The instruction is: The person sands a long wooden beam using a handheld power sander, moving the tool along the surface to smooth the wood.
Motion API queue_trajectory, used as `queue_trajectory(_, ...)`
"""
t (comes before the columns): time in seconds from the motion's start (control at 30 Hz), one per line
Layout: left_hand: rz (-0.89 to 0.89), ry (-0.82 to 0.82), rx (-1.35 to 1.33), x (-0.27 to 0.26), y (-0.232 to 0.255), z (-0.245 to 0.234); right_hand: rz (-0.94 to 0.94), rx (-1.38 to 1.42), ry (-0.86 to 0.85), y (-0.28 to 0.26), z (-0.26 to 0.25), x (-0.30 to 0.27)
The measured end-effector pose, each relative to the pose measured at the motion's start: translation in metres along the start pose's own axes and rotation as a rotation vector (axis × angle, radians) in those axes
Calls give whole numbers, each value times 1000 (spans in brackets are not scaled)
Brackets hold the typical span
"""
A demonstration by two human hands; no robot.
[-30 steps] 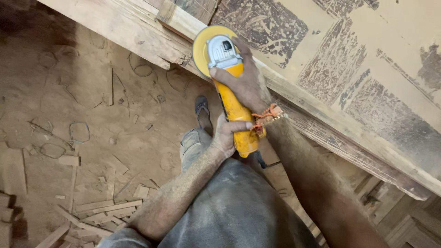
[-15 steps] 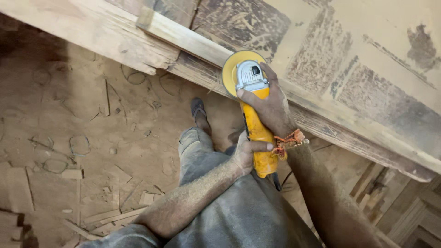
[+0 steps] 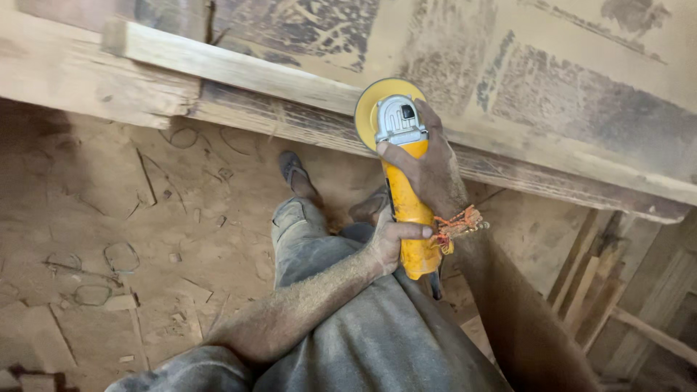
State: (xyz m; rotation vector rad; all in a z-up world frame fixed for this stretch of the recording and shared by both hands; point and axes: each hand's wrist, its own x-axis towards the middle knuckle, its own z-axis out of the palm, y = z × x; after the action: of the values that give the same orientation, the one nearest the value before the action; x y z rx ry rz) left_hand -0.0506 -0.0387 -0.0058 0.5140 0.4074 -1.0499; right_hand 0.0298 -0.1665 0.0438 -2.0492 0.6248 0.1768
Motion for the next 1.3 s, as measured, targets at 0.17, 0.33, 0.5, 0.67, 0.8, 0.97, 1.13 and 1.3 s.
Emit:
queue_trajectory(0.17, -39, -44, 22, 15, -34, 10, -5, 137, 41, 34, -28, -14)
queue_trajectory(0.33, -94, -59, 57, 27, -67, 26, -18, 142, 71, 70, -60, -26)
queue_trajectory(0.5, -132, -81, 80, 47, -110, 39, 25, 132, 140, 113, -95, -39)
queue_trajectory(0.67, -166, -38, 228, 77, -153, 52, 91, 354, 202, 160, -129, -50)
queue_trajectory(0.8, -201, -35, 314, 98, -169, 59, -62, 34, 359, 198, -153, -49)
queue_trajectory(0.97, -195, 4, 447, 103, -164, 57, -270, -154, 373, 210, -161, -27)
queue_trajectory(1.13, -98, 10, 372, 99, -134, 43, -328, -68, 307, 184, -127, 7)
queue_trajectory(1.3, -21, 57, 303, 84, -94, 29, -365, -158, 210, 132, -96, 21)
